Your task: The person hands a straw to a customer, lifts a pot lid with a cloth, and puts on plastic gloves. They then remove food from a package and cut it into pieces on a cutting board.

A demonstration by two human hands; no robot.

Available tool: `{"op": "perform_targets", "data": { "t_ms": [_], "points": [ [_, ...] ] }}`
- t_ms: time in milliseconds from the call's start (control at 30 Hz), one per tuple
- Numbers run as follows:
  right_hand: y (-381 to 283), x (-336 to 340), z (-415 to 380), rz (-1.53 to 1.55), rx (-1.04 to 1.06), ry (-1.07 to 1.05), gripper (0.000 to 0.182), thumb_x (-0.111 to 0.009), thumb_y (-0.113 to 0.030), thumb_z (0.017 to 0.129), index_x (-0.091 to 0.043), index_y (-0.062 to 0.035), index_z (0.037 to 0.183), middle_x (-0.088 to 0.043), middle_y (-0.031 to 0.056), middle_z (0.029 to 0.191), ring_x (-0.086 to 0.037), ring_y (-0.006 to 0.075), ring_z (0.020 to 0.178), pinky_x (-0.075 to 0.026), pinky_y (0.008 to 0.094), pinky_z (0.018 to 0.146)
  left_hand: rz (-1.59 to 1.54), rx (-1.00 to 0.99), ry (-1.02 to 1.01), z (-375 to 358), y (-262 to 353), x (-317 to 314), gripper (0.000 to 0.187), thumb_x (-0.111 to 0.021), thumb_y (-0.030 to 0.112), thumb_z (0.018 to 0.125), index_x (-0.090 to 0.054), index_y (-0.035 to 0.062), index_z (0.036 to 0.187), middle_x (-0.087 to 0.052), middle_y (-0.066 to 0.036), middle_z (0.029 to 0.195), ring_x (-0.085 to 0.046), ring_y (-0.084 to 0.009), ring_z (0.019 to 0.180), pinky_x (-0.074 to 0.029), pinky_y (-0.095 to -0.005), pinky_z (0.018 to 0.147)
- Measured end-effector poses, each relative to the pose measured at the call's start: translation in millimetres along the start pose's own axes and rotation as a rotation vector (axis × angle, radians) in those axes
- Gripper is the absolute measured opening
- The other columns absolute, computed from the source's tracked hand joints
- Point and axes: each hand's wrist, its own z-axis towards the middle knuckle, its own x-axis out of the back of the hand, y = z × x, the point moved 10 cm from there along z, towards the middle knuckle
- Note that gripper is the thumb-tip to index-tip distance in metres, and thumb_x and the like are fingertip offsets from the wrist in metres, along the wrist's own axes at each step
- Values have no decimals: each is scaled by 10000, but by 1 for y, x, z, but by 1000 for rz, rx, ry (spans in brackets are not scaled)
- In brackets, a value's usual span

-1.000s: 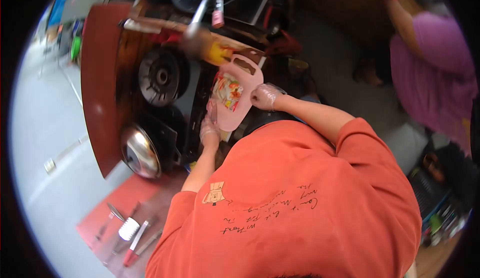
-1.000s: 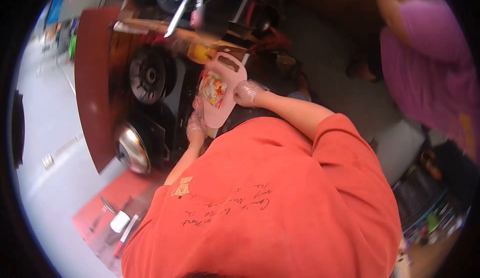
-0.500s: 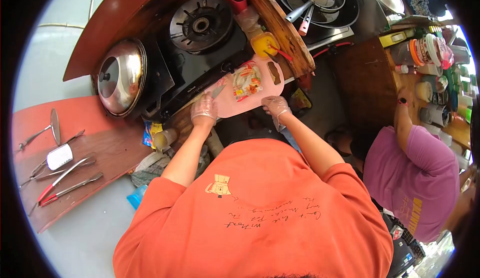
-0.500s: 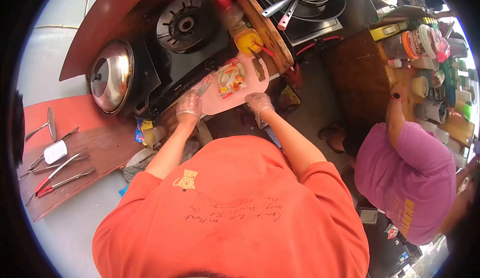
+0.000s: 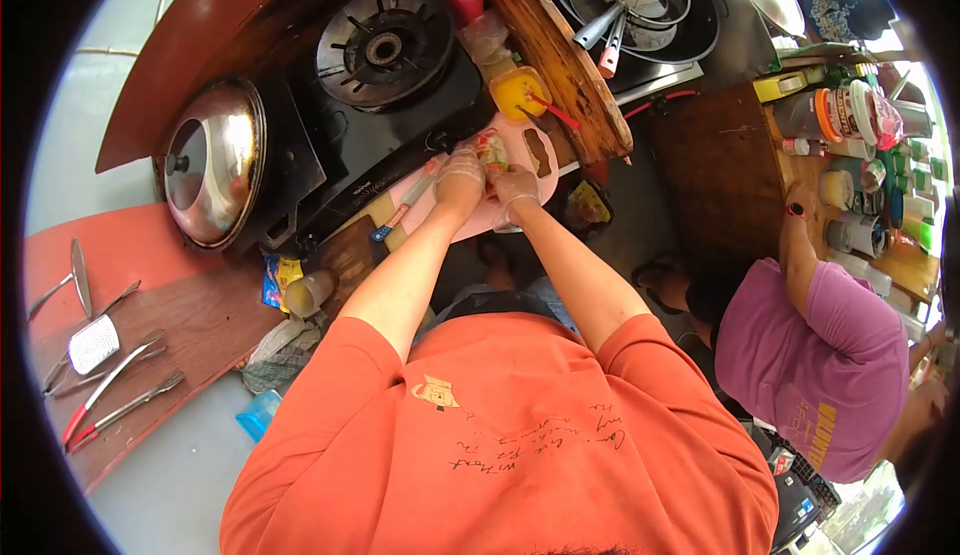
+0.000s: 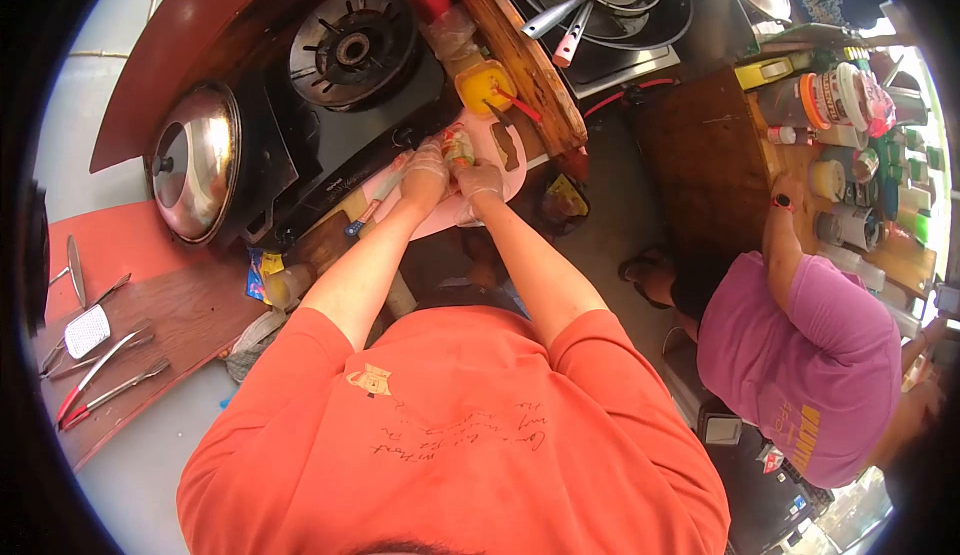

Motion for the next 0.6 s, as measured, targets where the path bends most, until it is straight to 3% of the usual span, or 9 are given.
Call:
{"op": "perform_targets", "data": {
  "t_ms": [33,67,133,200,233,367,467,533,600],
  "points": [
    [8,3,3,3,-6,5,406,-724,-213,862,-622,40,1162,-688,119,984,-684,216,744,-576,341,615,40,-10,-42,2,-2,-10,532,-671,187,816,-528,23,1302,-626,-230,1196,-615,-359,1123,-496,-434,935],
    [0,-2,5,-38,155,-80,381,-712,-196,873,-625,43,1157,-683,119,1014,-691,227,782,-583,353,626,39,-15,-49,1,-3,-17,532,-671,187,816,-528,23,1302,-626,-230,1196,-615,-359,1123,-496,-434,935],
    [-12,-2,-3,-80,315,-158,356,-699,-180,885,-629,46,1151,-679,119,1045,-698,237,819,-590,364,638,108,-11,-124,3,9,-2,423,-633,188,851,-594,26,1240,-629,-230,1217,-615,-353,1131,-493,-409,940],
    [2,8,-17,465,24,-177,338,-676,-151,904,-612,42,1174,-658,127,1116,-696,259,917,-604,389,703,-75,100,-190,5,15,27,388,-617,180,860,-619,26,1215,-624,-231,1233,-613,-344,1140,-494,-405,940],
    [0,13,-24,464,23,-174,338,-676,-151,904,-612,42,1174,-658,127,1116,-696,259,917,-604,389,703,-254,217,-255,2,11,27,356,-601,173,868,-644,26,1190,-618,-231,1249,-610,-335,1148,-495,-400,941],
    [7,17,-31,700,-94,-233,353,-667,-145,913,-574,30,1205,-647,134,1143,-687,266,965,-605,419,774,-330,164,-216,10,-2,-3,353,-580,153,871,-659,35,1195,-646,-231,1205,-627,-333,1124,-498,-406,940],
    [13,14,-19,722,-117,-241,343,-665,-140,913,-565,20,1199,-650,136,1133,-688,269,949,-601,438,791,-164,132,-196,24,-11,-23,350,-645,145,813,-687,41,1144,-671,-234,1149,-646,-347,1100,-524,-407,913],
    [22,8,-12,722,-133,-234,328,-665,-138,911,-568,17,1183,-650,135,1126,-687,272,946,-600,447,799,610,-245,-596,16,16,-41,354,-638,152,809,-702,59,1145,-678,-199,1162,-655,-320,1090,-528,-405,894],
    [17,-2,-10,822,-93,-294,331,-668,-123,907,-548,-5,1192,-640,127,1131,-678,270,976,-596,453,812,605,-345,-733,12,32,-18,333,-647,156,802,-718,55,1112,-698,-175,1120,-667,-308,1064,-534,-400,868]
  ]
}}
